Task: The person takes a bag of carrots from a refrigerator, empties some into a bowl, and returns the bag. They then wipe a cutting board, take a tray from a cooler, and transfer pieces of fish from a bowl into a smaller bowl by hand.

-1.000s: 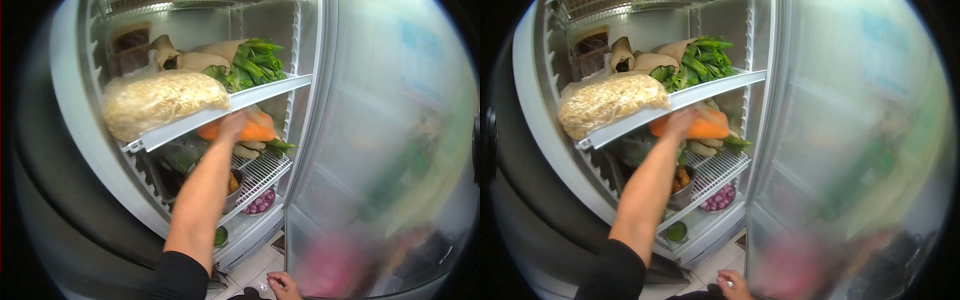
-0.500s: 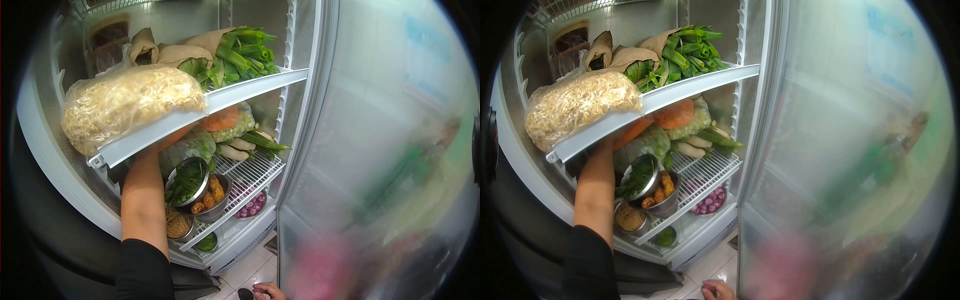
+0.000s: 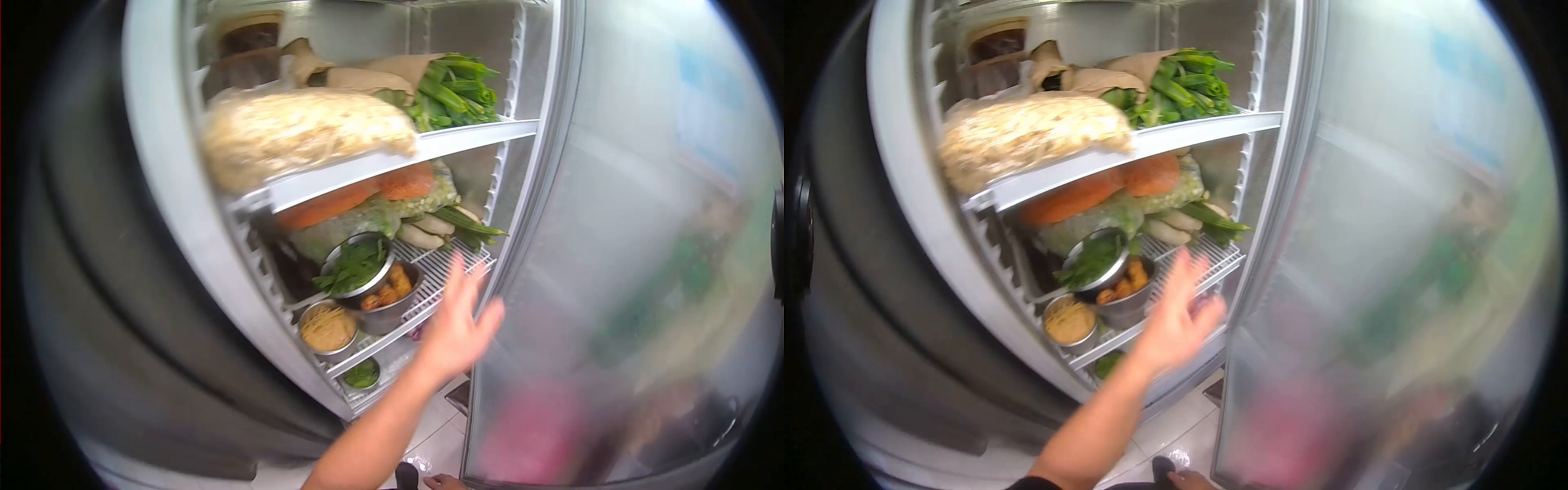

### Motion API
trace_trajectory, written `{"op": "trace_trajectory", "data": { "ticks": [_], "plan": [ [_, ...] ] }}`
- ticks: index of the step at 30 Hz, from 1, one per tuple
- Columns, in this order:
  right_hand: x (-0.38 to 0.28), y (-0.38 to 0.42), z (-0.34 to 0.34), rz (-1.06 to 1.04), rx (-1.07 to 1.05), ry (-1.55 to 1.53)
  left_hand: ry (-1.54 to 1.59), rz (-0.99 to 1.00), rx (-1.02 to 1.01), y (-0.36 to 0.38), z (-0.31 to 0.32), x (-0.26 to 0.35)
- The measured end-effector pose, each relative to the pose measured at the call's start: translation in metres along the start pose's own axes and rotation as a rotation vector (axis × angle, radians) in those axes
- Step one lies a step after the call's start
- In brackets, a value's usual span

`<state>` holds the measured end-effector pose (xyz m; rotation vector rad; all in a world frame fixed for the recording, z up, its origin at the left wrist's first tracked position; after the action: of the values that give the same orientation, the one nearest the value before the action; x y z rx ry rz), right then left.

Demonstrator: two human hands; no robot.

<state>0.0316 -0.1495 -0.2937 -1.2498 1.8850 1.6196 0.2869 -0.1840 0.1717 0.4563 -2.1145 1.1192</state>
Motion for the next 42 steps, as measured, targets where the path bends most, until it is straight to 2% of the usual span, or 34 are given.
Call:
{"op": "trace_trajectory", "data": {
  "ticks": [1, 3, 4, 5, 6, 7, 8, 9, 10, 11, 12, 13, 14, 15, 16, 18, 20, 21, 23, 26, 29, 31, 33, 34, 35, 36, 37, 38, 39, 42],
  "plan": [
    [0.041, 0.000, 0.014, 0.015, -0.139, 0.242, 0.030, -0.060, -0.100, 0.048, 0.011, -0.004],
    [0.118, 0.024, 0.017, 0.285, -0.142, 0.255, 0.009, -0.200, -0.432, 0.160, 0.020, -0.030],
    [0.100, 0.087, -0.017, -0.238, -0.042, 0.406, -0.002, -0.112, -0.533, 0.218, 0.009, -0.039],
    [0.146, 0.076, -0.030, -0.142, 0.008, 0.398, -0.124, -0.384, -0.873, 0.280, -0.017, -0.038],
    [0.190, 0.050, -0.025, 0.068, 0.067, 0.412, -0.156, -0.392, -0.863, 0.357, -0.035, -0.059],
    [0.234, 0.034, -0.033, 0.158, 0.120, 0.452, -0.231, -0.543, -0.850, 0.424, -0.070, -0.056],
    [0.239, 0.030, -0.042, 0.173, 0.181, 0.489, -0.196, -0.774, -0.768, 0.500, -0.105, -0.060],
    [0.244, 0.025, -0.051, 0.274, 0.161, 0.517, -0.264, -1.093, -0.649, 0.583, -0.144, -0.054],
    [0.211, 0.026, -0.053, 0.306, 0.138, 0.524, -0.370, -1.249, -0.400, 0.661, -0.182, -0.032],
    [0.173, 0.021, -0.050, 0.295, 0.115, 0.527, -0.299, -1.549, -0.169, 0.701, -0.221, 0.025],
    [0.132, 0.012, -0.038, 0.244, 0.090, 0.535, -0.455, -1.495, 0.138, 0.775, -0.250, 0.063],
    [0.093, -0.001, -0.017, 0.177, 0.052, 0.526, -0.335, -1.533, 0.583, 0.860, -0.265, 0.102],
    [0.053, -0.015, 0.014, 0.097, -0.012, 0.510, -0.196, -1.462, 0.960, 0.896, -0.273, 0.176],
    [0.016, -0.022, 0.052, 0.035, -0.086, 0.471, -0.240, -1.384, 1.263, 0.929, -0.270, 0.248],
    [-0.019, -0.027, 0.096, -0.017, -0.183, 0.462, -0.361, -1.292, 1.451, 0.945, -0.262, 0.323],
    [-0.071, -0.009, 0.191, -0.073, -0.406, 0.525, -0.337, -1.199, 1.894, 0.987, -0.227, 0.432],
    [-0.101, 0.020, 0.272, -0.106, -0.592, 0.654, -0.401, -1.214, 2.097, 1.021, -0.200, 0.492],
    [-0.109, 0.032, 0.303, -0.114, -0.657, 0.715, -0.412, -1.183, 2.129, 1.037, -0.191, 0.506],
    [-0.122, 0.050, 0.351, -0.128, -0.748, 0.810, -0.453, -1.194, 2.182, 1.053, -0.179, 0.522],
    [-0.146, 0.054, 0.395, -0.122, -0.797, 0.911, -0.772, -1.158, 2.288, 1.088, -0.182, 0.517],
    [-0.166, 0.048, 0.423, -0.100, -0.789, 0.988, -1.301, -1.270, 2.612, 1.116, -0.159, 0.558],
    [-0.181, 0.039, 0.440, -0.088, -0.772, 1.015, -1.532, -1.343, 2.868, 1.164, -0.120, 0.592],
    [-0.203, 0.025, 0.467, -0.097, -0.764, 1.012, -1.621, -1.671, 3.107, 1.220, -0.073, 0.620],
    [-0.219, 0.011, 0.487, -0.129, -0.770, 0.985, -1.067, -1.456, 3.229, 1.210, -0.077, 0.633],
    [-0.234, 0.003, 0.515, -0.165, -0.780, 0.925, -0.568, -1.229, 3.227, 1.195, -0.091, 0.643],
    [-0.251, -0.004, 0.551, -0.222, -0.797, 0.847, -0.501, -1.204, 3.218, 1.205, -0.092, 0.648],
    [-0.270, -0.007, 0.594, -0.317, -0.792, 0.635, -0.429, -1.175, 3.214, 1.215, -0.091, 0.648],
    [-0.291, -0.010, 0.642, -0.397, -0.858, 0.585, -0.402, -1.196, 3.224, 1.216, -0.097, 0.652],
    [-0.321, 0.023, 0.684, -0.393, -0.893, 0.577, -0.369, -1.215, 3.241, 1.216, -0.101, 0.653],
    [-0.392, 0.116, 0.815, -0.494, -1.035, 0.655, -0.523, -0.817, 3.249, 1.224, -0.108, 0.647]
  ]
}}
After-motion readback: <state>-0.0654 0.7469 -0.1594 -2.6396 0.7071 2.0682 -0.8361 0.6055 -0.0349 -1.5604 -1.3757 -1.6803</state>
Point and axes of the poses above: each hand's wrist, its own y-axis away from the middle knuckle, its own z-axis out of the palm, x = y × z, the point moved 4 cm from there along -y, towards the middle knuckle, and after that the axes turned 11 degrees about -y, right-handed, at the moved point
